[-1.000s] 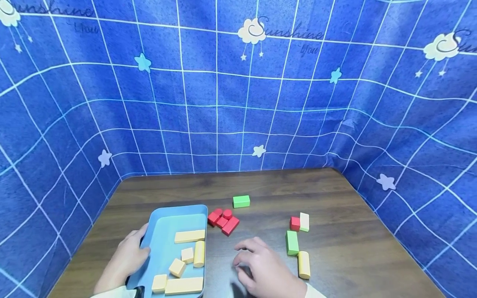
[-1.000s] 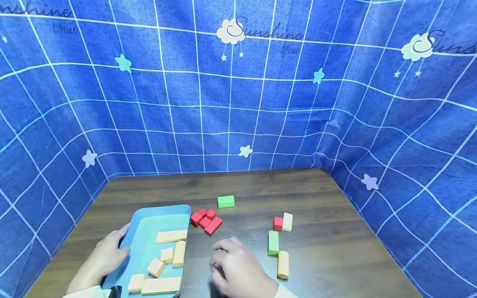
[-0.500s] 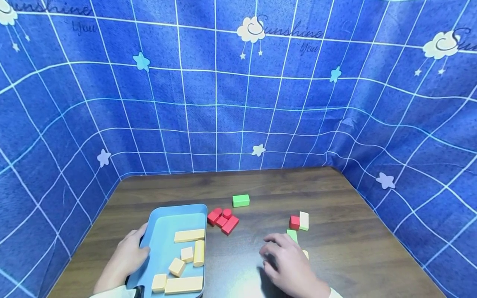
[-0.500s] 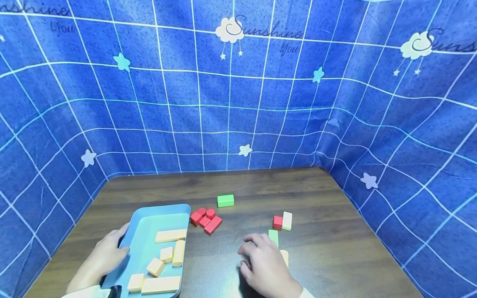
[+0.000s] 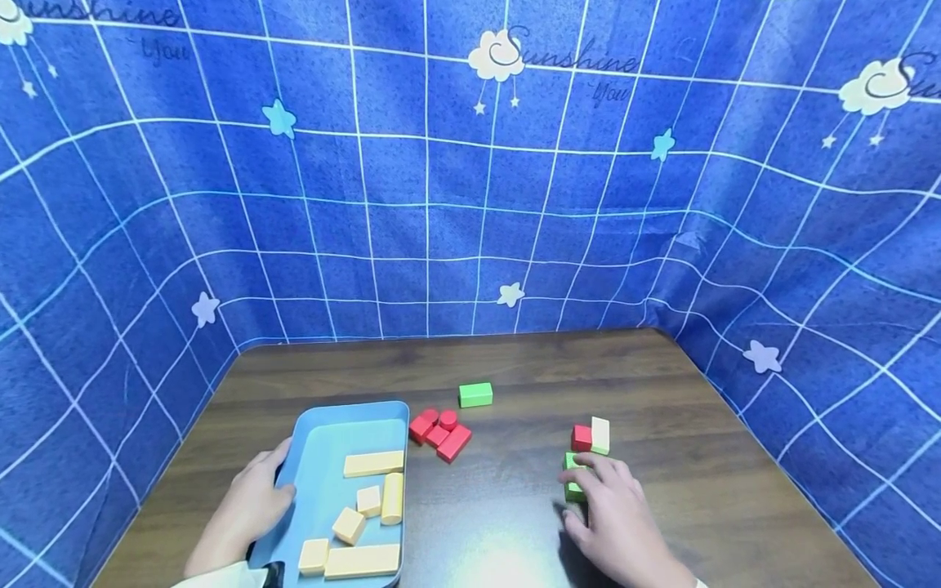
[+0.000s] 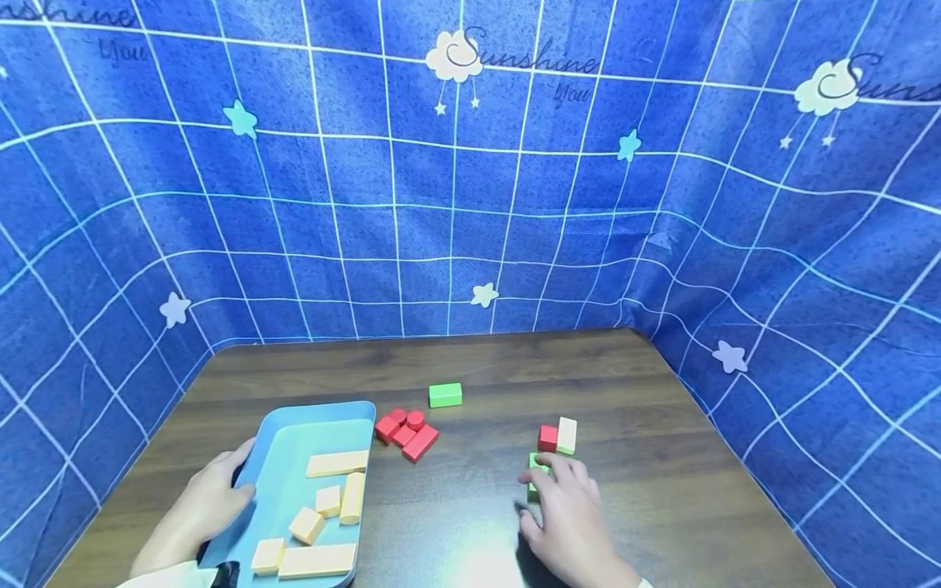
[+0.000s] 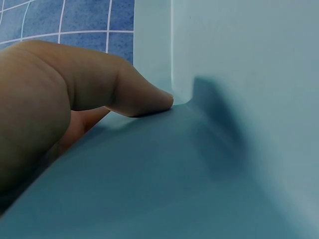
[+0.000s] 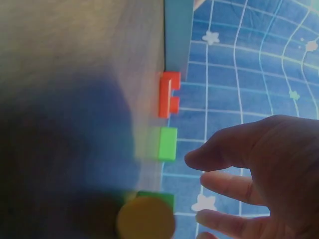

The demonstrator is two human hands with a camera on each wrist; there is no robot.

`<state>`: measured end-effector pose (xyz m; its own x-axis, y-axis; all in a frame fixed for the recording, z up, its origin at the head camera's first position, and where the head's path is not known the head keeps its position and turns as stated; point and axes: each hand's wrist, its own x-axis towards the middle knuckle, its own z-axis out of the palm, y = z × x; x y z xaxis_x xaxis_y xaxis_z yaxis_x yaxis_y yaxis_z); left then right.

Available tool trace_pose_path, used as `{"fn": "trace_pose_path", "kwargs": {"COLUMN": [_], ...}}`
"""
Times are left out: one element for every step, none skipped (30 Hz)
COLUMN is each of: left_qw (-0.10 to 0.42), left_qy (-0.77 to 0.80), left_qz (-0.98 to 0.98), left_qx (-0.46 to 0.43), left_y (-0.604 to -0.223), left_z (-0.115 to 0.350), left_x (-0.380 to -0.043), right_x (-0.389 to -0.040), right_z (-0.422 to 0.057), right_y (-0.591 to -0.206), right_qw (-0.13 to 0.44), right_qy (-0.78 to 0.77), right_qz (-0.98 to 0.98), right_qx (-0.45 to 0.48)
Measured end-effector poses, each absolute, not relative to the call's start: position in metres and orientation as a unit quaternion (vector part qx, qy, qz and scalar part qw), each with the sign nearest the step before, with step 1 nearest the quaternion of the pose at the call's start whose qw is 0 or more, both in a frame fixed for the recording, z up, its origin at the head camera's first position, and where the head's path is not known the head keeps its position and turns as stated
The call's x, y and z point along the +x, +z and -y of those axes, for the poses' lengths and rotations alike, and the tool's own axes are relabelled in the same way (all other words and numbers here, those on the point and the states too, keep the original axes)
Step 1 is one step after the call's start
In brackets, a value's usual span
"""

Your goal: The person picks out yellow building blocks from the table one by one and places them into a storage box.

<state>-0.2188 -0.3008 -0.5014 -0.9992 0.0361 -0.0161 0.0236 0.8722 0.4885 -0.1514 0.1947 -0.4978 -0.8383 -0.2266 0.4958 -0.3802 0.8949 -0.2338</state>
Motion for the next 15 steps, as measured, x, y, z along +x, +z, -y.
{"fn": "trace_pose_path", "kwargs": {"left_qw": [0.012,0.011,0.011,0.010,0.009,0.008,0.006,0.005,0.003,0.001,0.000,-0.001,-0.001,-0.001,0.000], "left_qy": [0.253,0.253,0.254,0.253,0.253,0.253,0.253,0.252,0.252,0.252,0.253,0.253,0.253,0.253,0.254], "left_qz": [-0.967,-0.967,-0.967,-0.967,-0.967,-0.967,-0.967,-0.967,-0.967,-0.967,-0.967,-0.967,-0.967,-0.967,-0.967], "left_qx": [0.016,0.016,0.017,0.018,0.018,0.018,0.018,0.019,0.019,0.019,0.020,0.021,0.022,0.023,0.023], "left_y": [-0.501,-0.501,-0.500,-0.500,-0.500,-0.501,-0.501,-0.501,-0.501,-0.501,-0.501,-0.501,-0.501,-0.501,-0.501], "left_z": [0.301,0.301,0.301,0.301,0.301,0.301,0.301,0.301,0.301,0.301,0.301,0.301,0.301,0.301,0.301], "left_x": [-0.219,-0.218,-0.218,-0.217,-0.217,-0.217,-0.216,-0.216,-0.216,-0.216,-0.216,-0.217,-0.217,-0.217,-0.218], "right_x": [-0.151,-0.150,-0.150,-0.149,-0.149,-0.149,-0.149,-0.149,-0.149,-0.148,-0.148,-0.148,-0.147,-0.147,-0.147], "right_z": [-0.197,-0.200,-0.202,-0.204,-0.206,-0.207,-0.209,-0.210,-0.211,-0.211,-0.212,-0.212,-0.213,-0.213,-0.213], "right_y": [-0.499,-0.501,-0.502,-0.503,-0.504,-0.505,-0.505,-0.505,-0.505,-0.505,-0.505,-0.505,-0.505,-0.506,-0.506], "right_qw": [0.232,0.229,0.227,0.224,0.221,0.219,0.217,0.214,0.211,0.207,0.201,0.195,0.186,0.177,0.167], "right_qy": [0.166,0.167,0.167,0.168,0.169,0.167,0.166,0.165,0.162,0.160,0.157,0.155,0.152,0.149,0.146], "right_qz": [0.946,0.947,0.949,0.950,0.951,0.952,0.953,0.954,0.956,0.958,0.960,0.963,0.966,0.969,0.972], "right_qx": [0.154,0.148,0.142,0.137,0.134,0.132,0.130,0.127,0.125,0.120,0.115,0.108,0.100,0.090,0.082]}}
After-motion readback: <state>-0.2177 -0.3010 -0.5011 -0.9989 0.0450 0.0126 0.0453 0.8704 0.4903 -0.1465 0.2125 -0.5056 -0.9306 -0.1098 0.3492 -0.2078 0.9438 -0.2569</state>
